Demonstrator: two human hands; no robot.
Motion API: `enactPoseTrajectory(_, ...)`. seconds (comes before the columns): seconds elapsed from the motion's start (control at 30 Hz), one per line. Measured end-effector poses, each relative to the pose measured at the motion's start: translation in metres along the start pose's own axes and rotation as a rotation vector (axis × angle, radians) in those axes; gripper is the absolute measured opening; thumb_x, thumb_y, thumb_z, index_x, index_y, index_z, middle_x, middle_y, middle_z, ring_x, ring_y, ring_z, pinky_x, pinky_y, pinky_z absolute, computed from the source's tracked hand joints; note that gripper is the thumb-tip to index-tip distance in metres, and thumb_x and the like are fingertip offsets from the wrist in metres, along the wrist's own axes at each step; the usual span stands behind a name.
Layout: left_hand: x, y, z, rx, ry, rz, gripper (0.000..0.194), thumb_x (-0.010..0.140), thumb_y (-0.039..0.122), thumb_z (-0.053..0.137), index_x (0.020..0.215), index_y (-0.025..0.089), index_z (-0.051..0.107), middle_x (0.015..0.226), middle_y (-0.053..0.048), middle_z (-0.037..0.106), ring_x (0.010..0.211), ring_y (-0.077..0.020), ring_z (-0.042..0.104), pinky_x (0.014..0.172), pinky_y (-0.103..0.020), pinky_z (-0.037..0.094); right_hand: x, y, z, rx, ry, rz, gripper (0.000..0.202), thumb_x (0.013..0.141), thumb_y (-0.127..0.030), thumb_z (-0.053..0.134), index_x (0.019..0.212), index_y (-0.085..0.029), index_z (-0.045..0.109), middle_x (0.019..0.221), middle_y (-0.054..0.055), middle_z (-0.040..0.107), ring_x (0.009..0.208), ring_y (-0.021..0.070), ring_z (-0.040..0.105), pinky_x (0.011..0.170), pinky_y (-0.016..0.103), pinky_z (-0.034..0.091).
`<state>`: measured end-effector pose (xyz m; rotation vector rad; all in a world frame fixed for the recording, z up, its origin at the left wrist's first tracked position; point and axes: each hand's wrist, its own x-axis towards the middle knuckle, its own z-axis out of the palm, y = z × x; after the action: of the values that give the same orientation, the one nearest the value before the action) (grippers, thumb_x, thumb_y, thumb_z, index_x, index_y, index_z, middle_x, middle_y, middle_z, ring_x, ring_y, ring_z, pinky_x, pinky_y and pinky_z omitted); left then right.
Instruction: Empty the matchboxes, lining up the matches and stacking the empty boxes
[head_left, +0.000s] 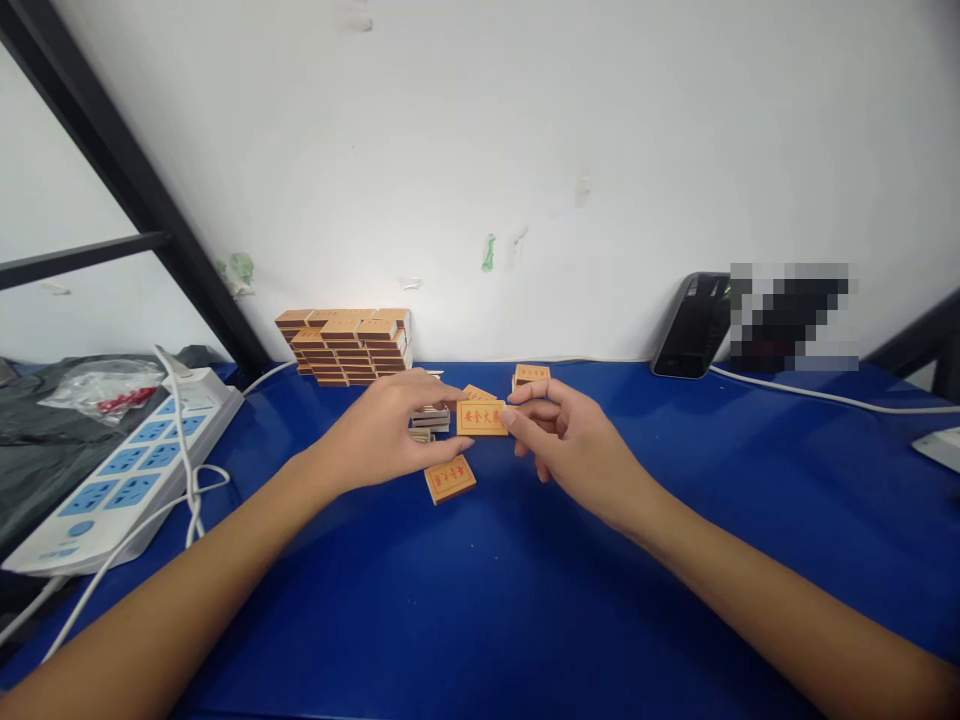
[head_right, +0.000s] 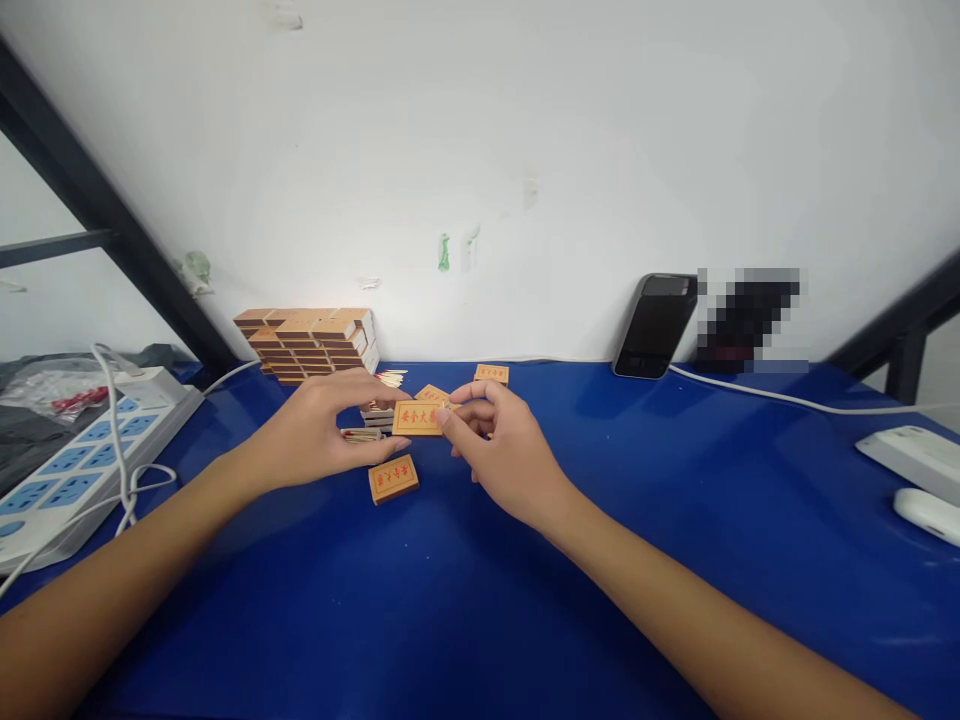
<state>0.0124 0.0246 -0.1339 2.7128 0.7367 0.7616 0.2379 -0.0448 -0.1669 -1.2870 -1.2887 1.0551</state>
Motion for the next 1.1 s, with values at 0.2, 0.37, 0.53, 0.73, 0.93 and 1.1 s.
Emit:
enactPoseTrajectory(0.2,-0.002,0.000,0.003,0.002,0.104,-0.006,0.033,0.087,0.039,0.078,0.114,0.021,0.075,0.097,-0.004,0.076,0.085,-0.0169,0.067,0.078,-0.030,0.051,-0.001,0.004,0.004,0.009,-0.021,-0.049,0.049,0.082,-0.061,0.078,0.104,-0.018,0.066,0.092,0.008,0.070,0.075,0.0181,0.065,0.043,0.023,0.049)
enactPoseTrajectory(0.37,-0.002,-0.003,0.004,0.039,0.074,0.007,0.040,0.086,0.044,0.081,0.118,0.020,0.076,0.093,-0.003,0.077,0.080,-0.0161,0.068,0.073,-0.028,0.049,-0.002,0.003,0.003,-0.033,-0.031,-0.028,0.047,0.081,-0.062,0.078,0.093,-0.018,0.068,0.080,0.005,0.067,0.068,0.0165,0.062,0.045,0.023,0.048)
enactPoseTrajectory(0.53,-0.001,-0.010,-0.008,0.066,0.036,-0.036,0.043,0.084,0.051,0.082,0.115,0.022,0.076,0.100,-0.002,0.079,0.082,-0.0164,0.071,0.072,-0.027,0.051,0.004,-0.001,-0.006,-0.063,0.025,-0.018,0.046,0.079,-0.061,0.079,0.084,-0.017,0.068,0.073,0.002,0.064,0.056,0.0107,0.051,0.047,0.023,0.041)
enactPoseTrajectory(0.73,-0.004,-0.023,-0.025,0.073,0.067,-0.078,0.038,0.087,0.049,0.078,0.112,0.021,0.077,0.106,-0.005,0.079,0.090,-0.0189,0.071,0.080,-0.030,0.054,0.014,0.003,-0.018,-0.043,0.106,-0.035,0.044,0.083,-0.059,0.076,0.078,-0.017,0.064,0.065,-0.004,0.049,0.054,0.0074,0.036,0.051,0.024,0.030)
enactPoseTrajectory(0.93,-0.001,-0.019,-0.020,0.053,0.064,0.020,0.040,0.084,0.049,0.082,0.112,0.021,0.078,0.101,-0.006,0.077,0.088,-0.0188,0.068,0.080,-0.032,0.053,0.010,0.004,-0.009,-0.026,-0.009,-0.037,0.051,0.080,-0.067,0.077,0.083,-0.017,0.070,0.070,-0.002,0.054,0.059,0.0090,0.037,0.056,0.026,0.031)
enactPoseTrajectory(1.1,0.000,-0.014,-0.022,0.040,0.035,0.025,0.039,0.084,0.050,0.082,0.111,0.021,0.079,0.103,-0.007,0.076,0.091,-0.0200,0.068,0.081,-0.033,0.052,0.007,0.003,-0.007,0.004,-0.040,-0.025,0.049,0.075,-0.062,0.083,0.078,-0.017,0.067,0.072,-0.001,0.056,0.060,0.0083,0.035,0.055,0.026,0.027)
